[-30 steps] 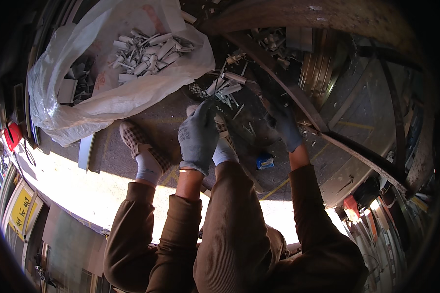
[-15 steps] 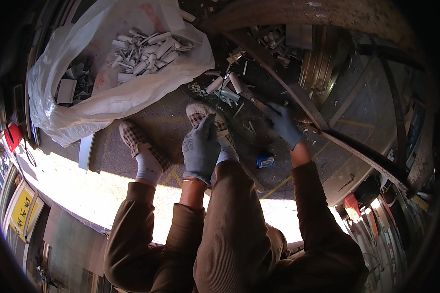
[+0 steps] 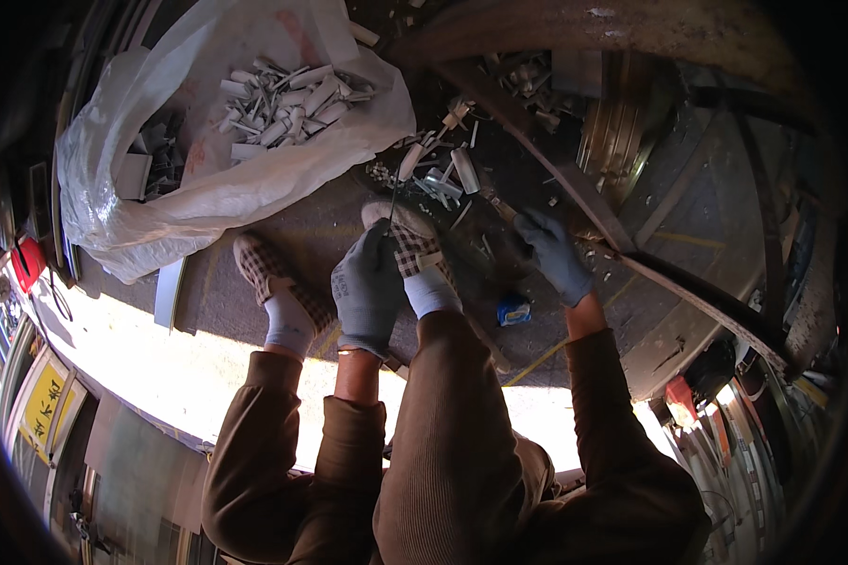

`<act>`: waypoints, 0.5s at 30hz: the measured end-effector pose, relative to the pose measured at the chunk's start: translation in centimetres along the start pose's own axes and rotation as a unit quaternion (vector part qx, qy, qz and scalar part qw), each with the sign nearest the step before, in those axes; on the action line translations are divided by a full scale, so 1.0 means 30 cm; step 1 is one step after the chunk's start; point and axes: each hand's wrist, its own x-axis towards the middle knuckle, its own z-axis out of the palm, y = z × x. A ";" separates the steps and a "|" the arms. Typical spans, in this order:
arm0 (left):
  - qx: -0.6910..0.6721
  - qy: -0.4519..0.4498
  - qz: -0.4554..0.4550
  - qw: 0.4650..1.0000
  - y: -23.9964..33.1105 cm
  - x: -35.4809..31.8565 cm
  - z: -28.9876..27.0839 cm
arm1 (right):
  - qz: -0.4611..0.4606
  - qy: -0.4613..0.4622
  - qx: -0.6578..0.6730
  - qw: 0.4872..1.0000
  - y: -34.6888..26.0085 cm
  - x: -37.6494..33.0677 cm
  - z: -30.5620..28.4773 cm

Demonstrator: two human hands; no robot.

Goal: The person sits on the floor and uses a hammer to break small metal pieces into smaller fragments. The broken pieces are collected into a white plastic bag. The person then stands, carries the bag, and walks outside.

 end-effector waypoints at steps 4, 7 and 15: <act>-0.010 0.005 -0.008 1.000 -0.004 0.004 -0.015 | -0.009 -0.014 -0.043 0.999 -0.187 -0.078 0.116; -0.015 0.023 0.005 1.000 -0.020 0.005 0.001 | -0.037 -0.065 -0.050 0.996 -0.283 -0.076 0.173; -0.001 -0.010 -0.011 1.000 0.008 -0.007 -0.021 | -0.170 -0.008 -0.232 0.958 -0.441 -0.057 0.441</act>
